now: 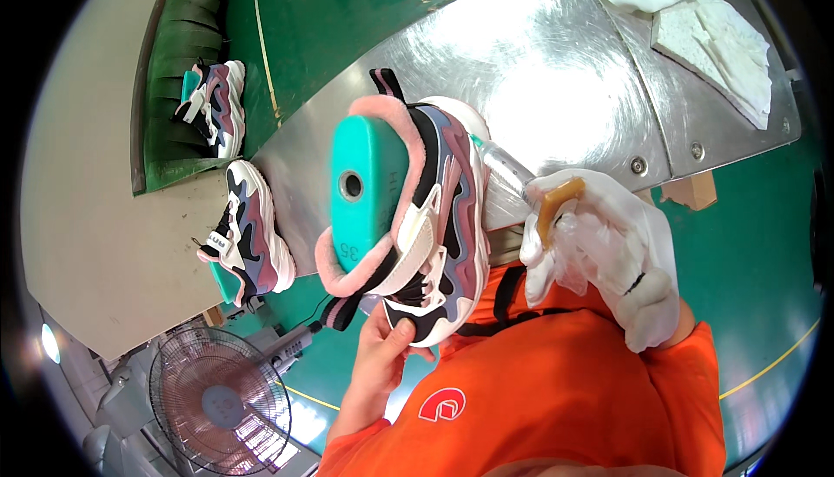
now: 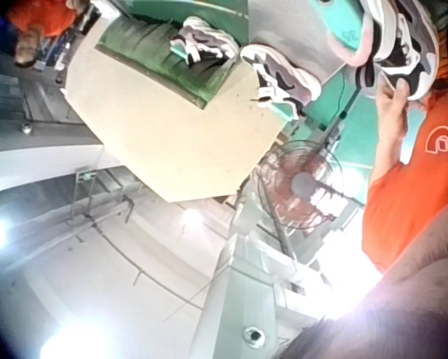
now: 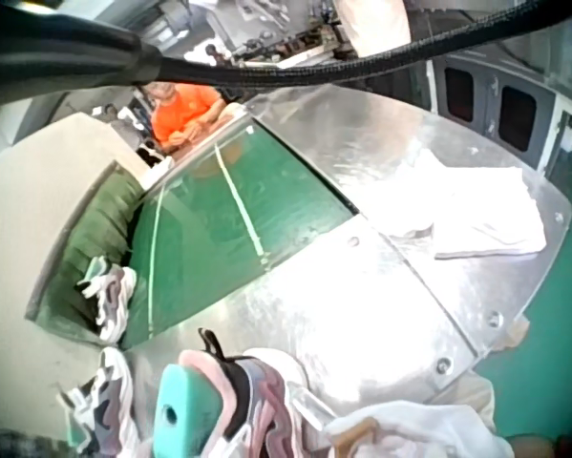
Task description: The person injects a liquid into a sneaker using a syringe, targeting the sole and upper sections. They rotate the shoe to access different areas and repeat the injection process on multiple sneakers on a metal workbench.
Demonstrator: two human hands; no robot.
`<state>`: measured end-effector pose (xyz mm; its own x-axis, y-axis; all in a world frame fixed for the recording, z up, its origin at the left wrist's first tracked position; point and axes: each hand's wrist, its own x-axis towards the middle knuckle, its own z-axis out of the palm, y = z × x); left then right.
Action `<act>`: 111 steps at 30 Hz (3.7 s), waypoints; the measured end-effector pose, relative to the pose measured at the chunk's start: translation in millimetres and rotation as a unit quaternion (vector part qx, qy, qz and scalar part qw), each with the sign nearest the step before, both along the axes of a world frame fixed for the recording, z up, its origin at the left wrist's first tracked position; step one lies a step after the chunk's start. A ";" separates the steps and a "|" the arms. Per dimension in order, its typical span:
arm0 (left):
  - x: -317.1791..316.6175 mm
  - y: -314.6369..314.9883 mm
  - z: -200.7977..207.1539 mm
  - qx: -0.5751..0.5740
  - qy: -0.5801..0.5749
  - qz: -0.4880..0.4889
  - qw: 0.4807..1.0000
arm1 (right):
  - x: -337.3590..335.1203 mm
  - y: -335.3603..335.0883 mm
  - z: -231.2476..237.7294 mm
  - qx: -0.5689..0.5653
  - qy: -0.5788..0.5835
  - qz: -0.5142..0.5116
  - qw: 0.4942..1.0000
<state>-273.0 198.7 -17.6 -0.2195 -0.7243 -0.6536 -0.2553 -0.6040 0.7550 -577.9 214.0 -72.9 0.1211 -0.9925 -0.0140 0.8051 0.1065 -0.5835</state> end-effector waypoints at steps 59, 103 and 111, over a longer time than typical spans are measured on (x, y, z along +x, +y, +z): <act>-16.8 -123.2 39.4 -0.578 -0.313 -0.190 0.730 | 10.3 -14.8 -30.5 -0.071 0.564 -0.380 0.730; -78.9 -110.0 -6.2 -0.467 0.035 0.050 0.882 | -56.2 -32.7 14.0 -0.156 0.578 -0.227 0.768; -86.4 -105.9 0.0 -0.670 -0.029 -0.122 0.731 | -54.6 -30.3 3.9 -0.146 0.609 -0.263 0.734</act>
